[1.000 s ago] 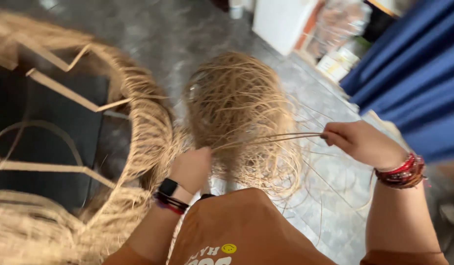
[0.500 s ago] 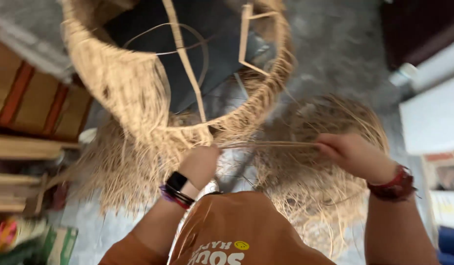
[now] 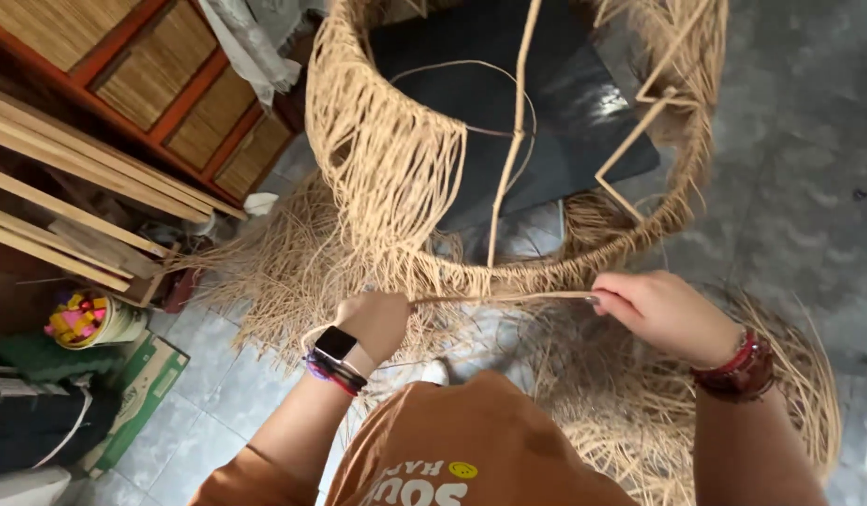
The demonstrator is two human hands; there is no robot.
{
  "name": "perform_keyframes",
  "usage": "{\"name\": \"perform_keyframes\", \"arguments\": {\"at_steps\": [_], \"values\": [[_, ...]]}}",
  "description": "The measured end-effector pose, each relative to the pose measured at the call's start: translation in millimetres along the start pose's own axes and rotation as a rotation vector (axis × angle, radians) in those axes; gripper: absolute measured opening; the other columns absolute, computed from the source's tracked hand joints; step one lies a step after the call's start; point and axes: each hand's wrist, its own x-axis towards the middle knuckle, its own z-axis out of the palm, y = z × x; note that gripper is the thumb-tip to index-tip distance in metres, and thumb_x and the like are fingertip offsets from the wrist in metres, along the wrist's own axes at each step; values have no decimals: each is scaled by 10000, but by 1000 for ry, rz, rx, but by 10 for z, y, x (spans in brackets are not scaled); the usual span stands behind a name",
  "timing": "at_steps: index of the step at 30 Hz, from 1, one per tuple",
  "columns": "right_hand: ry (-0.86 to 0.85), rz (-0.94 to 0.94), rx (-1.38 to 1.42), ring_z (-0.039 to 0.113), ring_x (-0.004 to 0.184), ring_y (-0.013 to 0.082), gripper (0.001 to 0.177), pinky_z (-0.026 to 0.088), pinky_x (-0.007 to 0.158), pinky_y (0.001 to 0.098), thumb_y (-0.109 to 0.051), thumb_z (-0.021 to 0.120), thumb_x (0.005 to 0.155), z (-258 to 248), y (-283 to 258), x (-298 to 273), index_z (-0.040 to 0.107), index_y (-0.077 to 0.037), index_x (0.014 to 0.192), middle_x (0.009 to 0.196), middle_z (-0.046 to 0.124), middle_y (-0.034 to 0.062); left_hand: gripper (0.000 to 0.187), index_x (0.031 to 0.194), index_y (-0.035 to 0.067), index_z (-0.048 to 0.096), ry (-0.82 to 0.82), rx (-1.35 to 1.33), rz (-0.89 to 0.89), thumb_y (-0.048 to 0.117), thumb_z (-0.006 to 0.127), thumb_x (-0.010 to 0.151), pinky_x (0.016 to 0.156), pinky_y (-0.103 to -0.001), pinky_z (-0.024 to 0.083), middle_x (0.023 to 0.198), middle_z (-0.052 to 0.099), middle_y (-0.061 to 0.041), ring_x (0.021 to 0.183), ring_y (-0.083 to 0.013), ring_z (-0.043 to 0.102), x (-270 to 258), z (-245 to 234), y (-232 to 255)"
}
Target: Weaving and tying straw strands onto a large circular frame to create a decorative furniture piece
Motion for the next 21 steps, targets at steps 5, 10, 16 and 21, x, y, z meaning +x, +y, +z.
{"name": "perform_keyframes", "arguments": {"at_steps": [5,10,16,21], "values": [[39,-287,44,727,978,341,330,562,828,540,-361,489,997,528,-269,762,674,-211,1225,1030,793,83,494,1237,-25,565,498,-810,785,238,756,865,888,-540,558,1066,681,-265,1052,-507,659,-169,-552,398],[0,-232,185,787,963,268,349,588,895,427,-357,456,1020,183,-19,967,723,-234,1208,1009,835,32,77,1017,300,641,614,-237,424,304,572,985,514,-365,557,644,662,81,613,-204,728,465,76,-94],[5,-331,32,751,948,348,299,579,841,512,-328,471,1013,84,-154,1346,687,-183,1160,994,808,101,382,1220,62,466,409,-413,471,288,632,960,808,-490,533,996,664,-181,951,-382,675,403,-377,-148],[-63,-527,44,775,892,268,242,607,813,411,-263,496,1018,-114,-216,1586,704,-199,1126,950,806,58,493,1420,271,478,444,-514,310,374,615,958,687,-393,594,942,777,23,856,-194,764,668,-359,458]]}}
